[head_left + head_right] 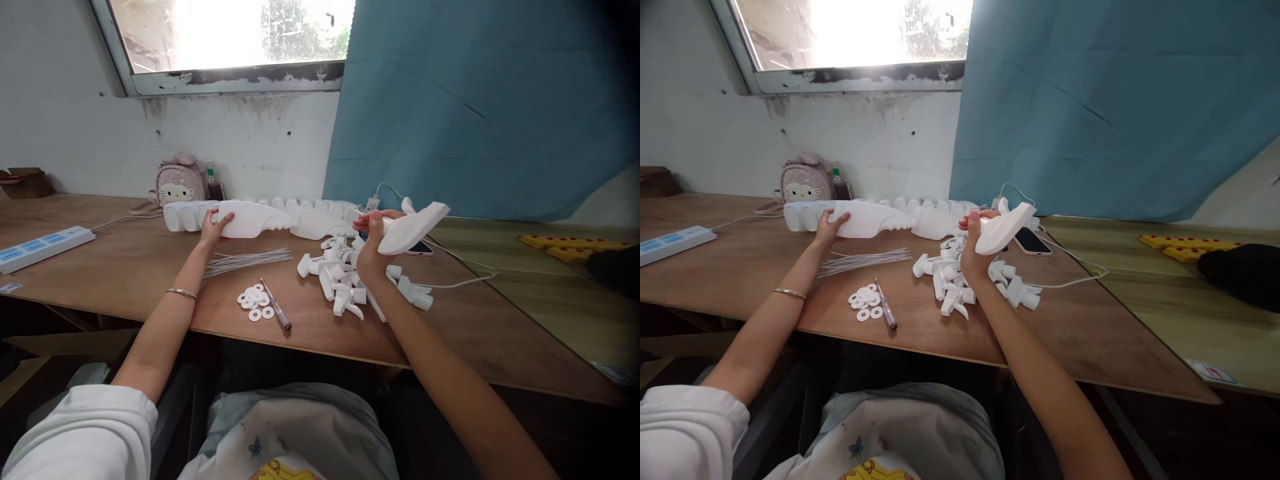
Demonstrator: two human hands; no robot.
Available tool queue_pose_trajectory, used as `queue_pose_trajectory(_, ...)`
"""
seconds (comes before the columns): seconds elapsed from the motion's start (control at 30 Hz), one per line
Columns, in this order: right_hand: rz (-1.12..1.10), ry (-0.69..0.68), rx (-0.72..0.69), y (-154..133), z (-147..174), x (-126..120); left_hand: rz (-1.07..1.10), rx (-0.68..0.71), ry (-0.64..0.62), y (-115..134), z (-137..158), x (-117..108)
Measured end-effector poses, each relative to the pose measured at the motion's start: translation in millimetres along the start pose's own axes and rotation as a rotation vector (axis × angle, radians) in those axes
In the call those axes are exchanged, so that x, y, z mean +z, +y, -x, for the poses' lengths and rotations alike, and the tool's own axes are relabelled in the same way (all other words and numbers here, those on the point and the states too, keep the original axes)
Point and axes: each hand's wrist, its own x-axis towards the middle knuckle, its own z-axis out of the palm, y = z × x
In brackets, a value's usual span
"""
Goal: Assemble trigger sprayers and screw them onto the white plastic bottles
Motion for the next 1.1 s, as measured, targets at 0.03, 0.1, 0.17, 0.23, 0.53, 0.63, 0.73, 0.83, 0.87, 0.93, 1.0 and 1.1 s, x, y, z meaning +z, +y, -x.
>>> queue_pose_trajectory(0.03,0.024,-0.038,-0.067,-1.8,2.3,-0.5,-0.021,0.012,-0.003,-1.0,-1.3,-2.5)
queue_pose_trajectory(0.1,0.074,-0.120,-0.188,-4.2,6.4,-1.8,-0.058,0.029,-0.001,-3.5,-3.8,-6.9)
queue_pose_trajectory(0.17,0.140,-0.196,-0.268,-4.3,9.5,-3.3,-0.088,0.040,-0.001,-6.0,-5.4,-9.6)
queue_pose_trajectory(0.23,0.223,-0.252,-0.319,-2.5,11.2,-4.9,-0.109,0.053,-0.001,-8.2,-5.9,-10.3)
queue_pose_trajectory(0.53,0.423,-0.269,-0.382,6.0,12.6,-8.0,-0.285,0.118,0.028,-12.8,-10.5,-10.5)
queue_pose_trajectory(0.63,0.443,-0.268,-0.381,8.9,12.5,-9.3,-0.327,0.138,0.019,-14.8,-17.8,-20.1)
queue_pose_trajectory(0.73,0.501,-0.292,-0.357,11.6,12.1,-11.5,-0.379,0.120,0.016,-18.9,-24.7,-30.3)
queue_pose_trajectory(0.83,0.563,-0.319,-0.320,13.3,12.4,-12.9,-0.430,0.095,-0.014,-22.8,-27.4,-34.1)
queue_pose_trajectory(0.87,0.577,-0.324,-0.311,13.7,12.6,-13.1,-0.438,0.091,-0.032,-23.5,-27.3,-33.5)
queue_pose_trajectory(0.93,0.588,-0.325,-0.300,14.6,13.3,-13.2,-0.448,0.091,-0.054,-24.0,-25.7,-30.4)
queue_pose_trajectory(1.0,0.592,-0.330,-0.296,15.3,13.9,-13.2,-0.474,0.089,-0.047,-23.4,-23.2,-26.1)
queue_pose_trajectory(1.1,0.591,-0.339,-0.298,15.9,14.7,-13.3,-0.535,0.080,-0.018,-20.9,-18.9,-20.7)
